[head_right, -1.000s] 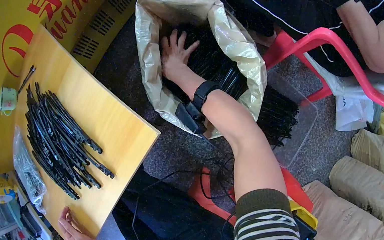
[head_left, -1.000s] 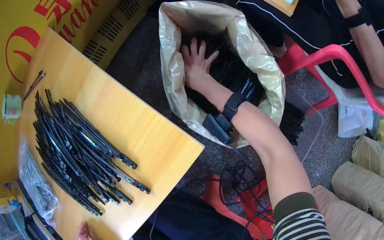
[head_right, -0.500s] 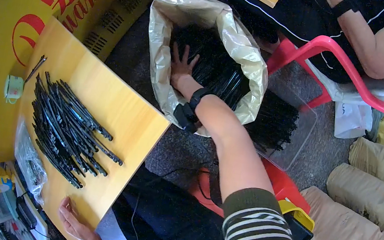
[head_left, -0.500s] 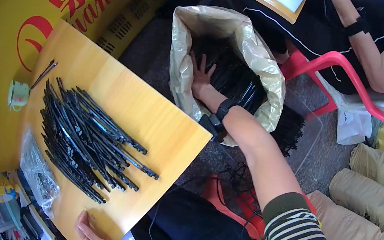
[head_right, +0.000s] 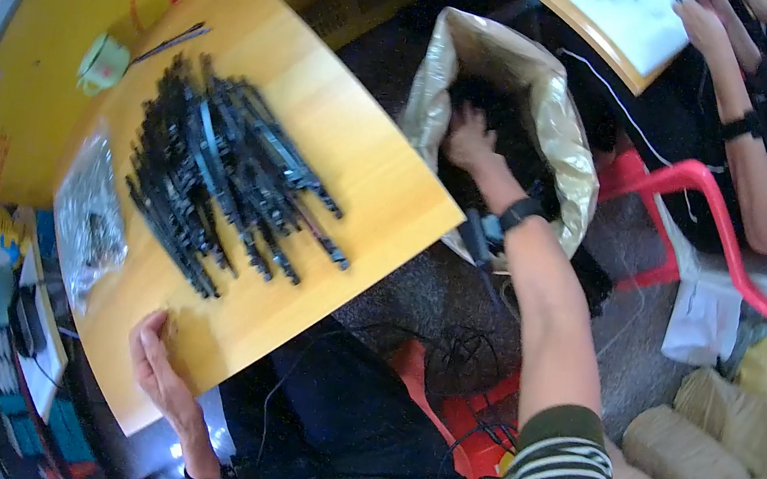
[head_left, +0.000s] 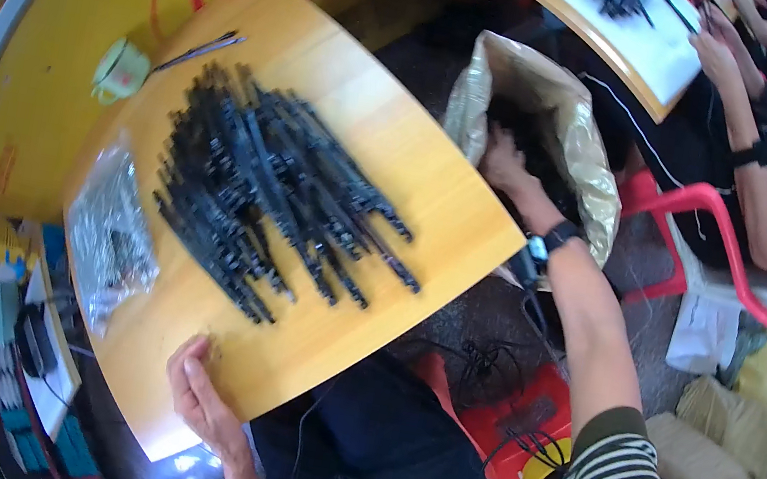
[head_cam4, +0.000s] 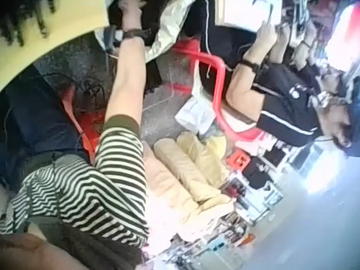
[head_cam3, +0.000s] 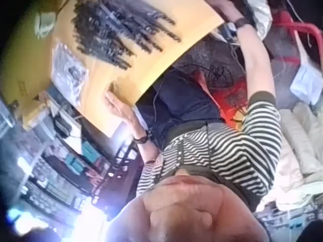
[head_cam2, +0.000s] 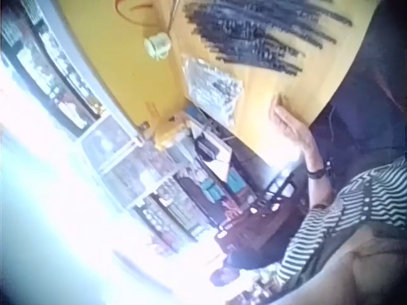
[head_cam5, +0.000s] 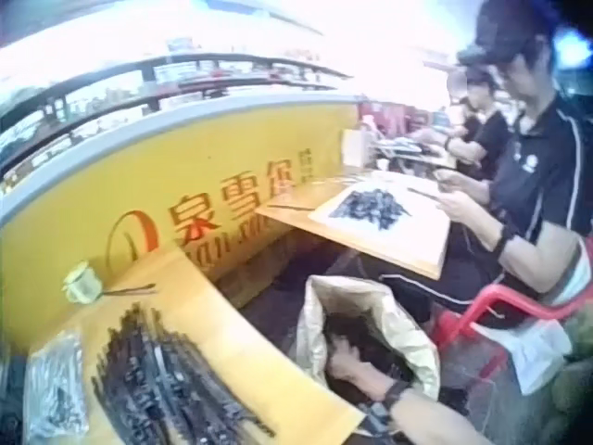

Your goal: The recorder is assembling wiper blades by manually inserting rubber strips and metal components.

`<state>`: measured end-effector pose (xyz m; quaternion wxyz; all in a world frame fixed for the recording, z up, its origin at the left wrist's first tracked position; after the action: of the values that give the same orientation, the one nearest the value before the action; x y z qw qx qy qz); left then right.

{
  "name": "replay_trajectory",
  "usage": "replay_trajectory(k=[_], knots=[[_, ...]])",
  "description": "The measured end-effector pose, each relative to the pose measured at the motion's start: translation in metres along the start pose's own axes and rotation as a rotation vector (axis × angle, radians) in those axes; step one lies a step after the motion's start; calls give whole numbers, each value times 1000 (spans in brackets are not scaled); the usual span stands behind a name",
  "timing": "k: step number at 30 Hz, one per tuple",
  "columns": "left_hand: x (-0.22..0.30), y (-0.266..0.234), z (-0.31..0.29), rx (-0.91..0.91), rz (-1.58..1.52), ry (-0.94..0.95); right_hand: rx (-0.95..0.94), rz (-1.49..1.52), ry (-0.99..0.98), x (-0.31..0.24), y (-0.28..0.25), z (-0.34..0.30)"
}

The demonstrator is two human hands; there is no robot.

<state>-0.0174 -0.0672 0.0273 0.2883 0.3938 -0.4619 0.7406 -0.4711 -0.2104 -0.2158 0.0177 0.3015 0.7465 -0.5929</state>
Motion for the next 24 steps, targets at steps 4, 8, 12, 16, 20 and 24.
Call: replay_trajectory(k=[4,8,12,16,20,24], knots=[[4,-2,2,-16,38,56,397,-2,-83,-2,-97,-21],[10,-3,2,-33,12,83,826,48,-465,-96,-201,-122],[11,-3,3,-79,50,161,454,344,-518,-182,-207,-174],[11,-5,4,-85,-67,136,307,123,-570,-237,-178,-191],[16,-1,11,-146,81,225,237,95,-511,-259,-162,-159],[27,21,33,-146,88,276,289,85,-561,-291,-157,-105]])
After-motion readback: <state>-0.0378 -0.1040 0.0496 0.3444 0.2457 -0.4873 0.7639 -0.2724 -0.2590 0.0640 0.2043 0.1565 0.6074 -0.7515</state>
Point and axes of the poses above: each hand's wrist, its own z-axis towards the middle knuckle, its own y-axis out of the palm, x = y × z, the point moved 7 cm from there along z, towards the middle knuckle, and after that the axes turned 3 degrees about x, right-handed, at the moved point
